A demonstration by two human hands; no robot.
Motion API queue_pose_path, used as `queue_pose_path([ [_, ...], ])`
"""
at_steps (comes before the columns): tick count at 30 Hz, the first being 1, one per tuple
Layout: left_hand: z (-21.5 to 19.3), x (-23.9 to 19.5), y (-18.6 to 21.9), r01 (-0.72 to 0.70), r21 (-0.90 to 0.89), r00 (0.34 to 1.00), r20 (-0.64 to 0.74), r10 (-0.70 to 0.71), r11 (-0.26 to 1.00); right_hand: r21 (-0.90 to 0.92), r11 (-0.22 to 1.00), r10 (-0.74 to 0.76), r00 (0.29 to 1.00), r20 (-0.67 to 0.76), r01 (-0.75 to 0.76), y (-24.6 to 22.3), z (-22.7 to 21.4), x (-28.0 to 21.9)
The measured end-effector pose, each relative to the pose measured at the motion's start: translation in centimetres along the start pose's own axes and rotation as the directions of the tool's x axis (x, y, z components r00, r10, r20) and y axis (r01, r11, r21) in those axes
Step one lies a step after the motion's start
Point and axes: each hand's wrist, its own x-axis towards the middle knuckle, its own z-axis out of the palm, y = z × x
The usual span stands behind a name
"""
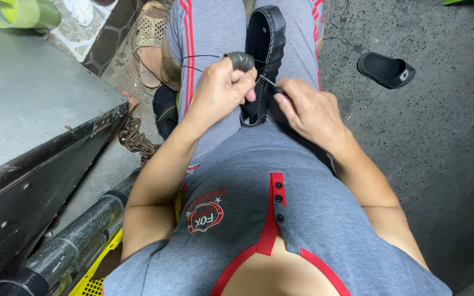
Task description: The person sits on the floor and sews a black shoe resting on their lap using a needle and thread. They repeatedly push the needle through the shoe's sole and pull the thread to secure the stitching.
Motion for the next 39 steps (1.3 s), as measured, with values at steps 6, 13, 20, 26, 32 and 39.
queue_pose_path([
  [6, -0.6, -0.1, -0.5, 0.044, -0.069, 0.999, 0.017, -0.043, 0.997, 0.8, 0.599, 0.111, 0.993, -0.033, -0.04, 0.9, -0.3, 0.5],
  [13, -1.4, -0.8, 0.2, 0.061, -0.081, 0.998, 0.029, -0.059, 0.995, 0.998, 0.005, 0.345, 0.937, -0.054, 0.056, 22.8, -9.3, -4.9],
  [20, -0.1, 1.0, -1.7, -0.456, 0.519, 0.85, 0.015, 0.526, 0.723, 0.924, 0.331, 0.794, 0.473, -0.382, 0.19, 11.8, -8.3, -0.2],
  [26, -0.3, 2.1, -2.0, -0.46, 0.552, 0.872, 0.131, 0.473, 0.696, 0.268, 0.945, -0.07, 0.914, -0.401, 0.19, 0.9, -1.4, 2.3],
  [32, -1.8, 2.7, -0.9, -0.246, -0.576, 0.926, 0.097, 0.364, 0.779, 0.256, 0.966, 0.031, 0.978, -0.206, 0.023, 1.7, -1.1, 3.5],
  [39, -1.2, 10.9, 0.6, -0.047, -0.941, 0.988, 0.004, 0.152, 0.335, 0.598, 0.781, 0.223, 0.975, 0.004, -0.181, 1.6, -1.3, 3.5],
])
